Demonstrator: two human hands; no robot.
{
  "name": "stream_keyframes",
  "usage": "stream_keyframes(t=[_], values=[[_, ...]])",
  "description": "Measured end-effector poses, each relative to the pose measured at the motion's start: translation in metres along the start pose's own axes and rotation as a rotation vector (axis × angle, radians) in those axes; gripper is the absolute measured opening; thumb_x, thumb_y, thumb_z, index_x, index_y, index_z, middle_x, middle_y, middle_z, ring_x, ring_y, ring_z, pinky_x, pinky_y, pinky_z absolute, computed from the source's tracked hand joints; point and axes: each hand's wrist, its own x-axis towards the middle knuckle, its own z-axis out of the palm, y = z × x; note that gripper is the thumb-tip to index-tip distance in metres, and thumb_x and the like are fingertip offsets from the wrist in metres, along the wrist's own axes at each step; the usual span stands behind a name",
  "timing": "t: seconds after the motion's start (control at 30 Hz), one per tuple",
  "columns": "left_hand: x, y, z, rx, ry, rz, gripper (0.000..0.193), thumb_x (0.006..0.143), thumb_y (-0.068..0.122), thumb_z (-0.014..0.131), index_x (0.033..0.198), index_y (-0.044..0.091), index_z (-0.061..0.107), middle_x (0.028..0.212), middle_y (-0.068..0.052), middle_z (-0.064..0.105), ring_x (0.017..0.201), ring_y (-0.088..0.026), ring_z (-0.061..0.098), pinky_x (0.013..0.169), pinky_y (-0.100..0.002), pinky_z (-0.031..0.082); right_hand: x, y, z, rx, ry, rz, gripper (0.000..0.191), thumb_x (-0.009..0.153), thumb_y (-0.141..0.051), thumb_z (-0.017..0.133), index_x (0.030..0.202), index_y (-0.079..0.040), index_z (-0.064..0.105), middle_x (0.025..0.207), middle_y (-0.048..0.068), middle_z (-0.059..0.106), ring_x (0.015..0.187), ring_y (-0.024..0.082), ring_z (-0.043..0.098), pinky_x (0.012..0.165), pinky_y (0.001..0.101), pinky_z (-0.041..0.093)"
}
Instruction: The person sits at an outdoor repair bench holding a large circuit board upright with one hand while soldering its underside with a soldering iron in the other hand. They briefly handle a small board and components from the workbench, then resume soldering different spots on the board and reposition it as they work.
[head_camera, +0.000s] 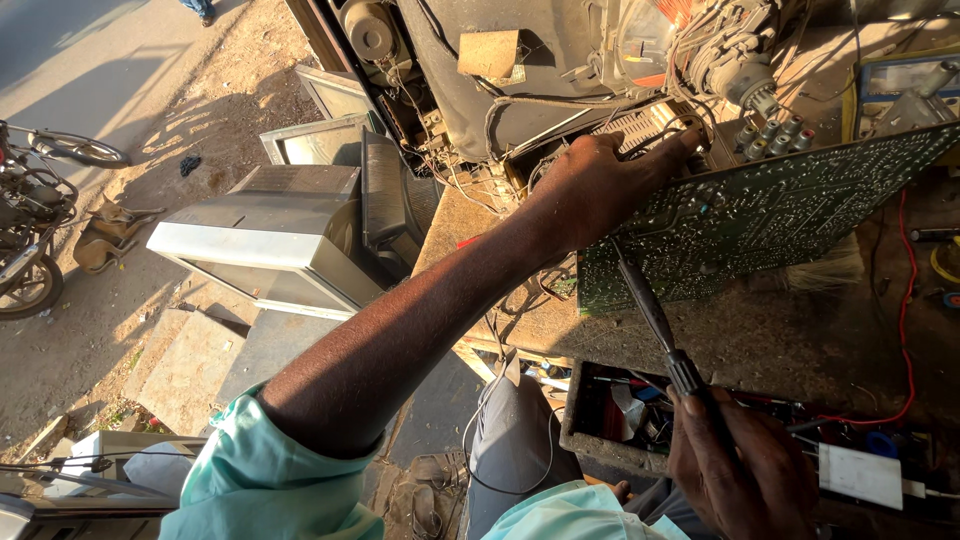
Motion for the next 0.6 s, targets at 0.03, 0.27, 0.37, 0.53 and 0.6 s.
stream_keyframes(t=[0.03, 0.27, 0.37, 0.53, 0.6], values=[[0.0004, -0.0005, 0.0001, 0.015, -0.001, -0.002, 0.091, 0.079, 0.083, 0.047, 0.102, -0.001, 0.074, 0.087, -0.015, 0.078, 0.087, -0.025, 0.081, 0.076, -0.045, 0.065, -0.0003, 0.0005, 0.0003, -0.001, -0.005, -0.001, 0.048, 0.086, 0.001, 0.086, 0.129, -0.005, 0.066, 0.115, 0.014, 0.059, 0.101, 0.023, 0.071, 0.085, 0.0338, 0.065], [0.0015, -0.0014, 0.0016, 0.013, -0.013, -0.006, 0.091, 0.081, 0.082, 0.045, 0.099, -0.003, 0.072, 0.082, -0.014, 0.075, 0.083, -0.025, 0.080, 0.070, -0.046, 0.066, -0.0010, -0.0013, -0.0005, -0.001, -0.025, 0.002, 0.050, 0.087, 0.001, 0.086, 0.131, -0.006, 0.064, 0.117, 0.013, 0.057, 0.104, 0.023, 0.070, 0.088, 0.0342, 0.065], [0.0010, -0.0012, 0.0014, 0.014, -0.012, 0.002, 0.090, 0.081, 0.082, 0.045, 0.097, -0.003, 0.072, 0.082, -0.014, 0.074, 0.082, -0.025, 0.080, 0.070, -0.046, 0.066, 0.0000, -0.0012, -0.0016, 0.003, -0.031, -0.006, 0.050, 0.086, 0.001, 0.086, 0.131, -0.006, 0.064, 0.118, 0.013, 0.057, 0.104, 0.024, 0.070, 0.088, 0.0346, 0.065], [0.0014, -0.0011, -0.0004, 0.013, -0.019, 0.005, 0.092, 0.080, 0.082, 0.045, 0.098, -0.004, 0.072, 0.084, -0.015, 0.076, 0.084, -0.025, 0.081, 0.072, -0.046, 0.067, 0.0032, -0.0008, -0.0018, 0.010, -0.038, -0.020, 0.048, 0.084, 0.002, 0.085, 0.128, -0.004, 0.066, 0.117, 0.015, 0.059, 0.102, 0.025, 0.071, 0.086, 0.0350, 0.065], [0.0013, -0.0012, -0.0005, 0.018, -0.010, 0.010, 0.093, 0.079, 0.083, 0.044, 0.100, -0.003, 0.072, 0.085, -0.015, 0.076, 0.086, -0.025, 0.080, 0.073, -0.046, 0.065, 0.0038, -0.0016, -0.0015, 0.019, -0.019, -0.023, 0.047, 0.085, 0.003, 0.086, 0.128, -0.004, 0.066, 0.117, 0.016, 0.059, 0.103, 0.025, 0.071, 0.086, 0.0349, 0.065]])
